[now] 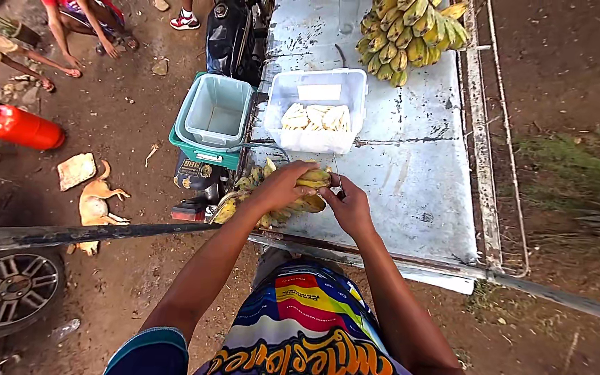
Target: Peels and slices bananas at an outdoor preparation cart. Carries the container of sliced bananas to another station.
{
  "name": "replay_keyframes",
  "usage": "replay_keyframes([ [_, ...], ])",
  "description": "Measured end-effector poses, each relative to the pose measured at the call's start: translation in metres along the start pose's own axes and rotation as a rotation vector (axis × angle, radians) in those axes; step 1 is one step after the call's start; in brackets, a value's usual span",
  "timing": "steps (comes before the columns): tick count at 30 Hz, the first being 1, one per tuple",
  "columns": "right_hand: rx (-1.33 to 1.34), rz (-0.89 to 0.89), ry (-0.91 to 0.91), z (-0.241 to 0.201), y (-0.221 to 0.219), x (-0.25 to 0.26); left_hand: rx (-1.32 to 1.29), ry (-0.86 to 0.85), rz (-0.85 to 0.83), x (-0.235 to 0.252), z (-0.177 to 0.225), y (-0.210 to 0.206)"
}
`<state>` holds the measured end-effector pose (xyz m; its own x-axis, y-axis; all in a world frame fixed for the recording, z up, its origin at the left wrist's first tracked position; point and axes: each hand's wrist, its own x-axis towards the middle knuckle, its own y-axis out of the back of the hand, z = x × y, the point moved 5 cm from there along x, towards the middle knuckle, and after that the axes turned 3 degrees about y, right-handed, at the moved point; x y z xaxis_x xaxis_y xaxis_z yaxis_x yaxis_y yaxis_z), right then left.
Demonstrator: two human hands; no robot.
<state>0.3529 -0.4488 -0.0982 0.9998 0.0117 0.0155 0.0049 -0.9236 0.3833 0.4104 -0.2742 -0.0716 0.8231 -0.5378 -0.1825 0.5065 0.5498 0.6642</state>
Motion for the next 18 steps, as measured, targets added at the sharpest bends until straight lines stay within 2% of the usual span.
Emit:
replay_keyframes([
  [4, 0.023, 0.058, 0.006, 0.006, 0.004, -0.012, -0.117, 0.101, 0.298, -0.008, 0.006, -0.009],
  [7, 0.120, 0.097, 0.000, 0.002, 0.001, -0.022, -0.099, 0.101, 0.455, -0.011, 0.012, -0.018],
  [12, 0.453, 0.028, -0.151, -0.012, -0.008, -0.027, -0.065, 0.100, 0.510, -0.014, 0.019, -0.030],
  [18, 0.664, -0.029, -0.278, -0.013, -0.009, -0.033, -0.055, 0.050, 0.529, -0.018, 0.016, -0.032],
])
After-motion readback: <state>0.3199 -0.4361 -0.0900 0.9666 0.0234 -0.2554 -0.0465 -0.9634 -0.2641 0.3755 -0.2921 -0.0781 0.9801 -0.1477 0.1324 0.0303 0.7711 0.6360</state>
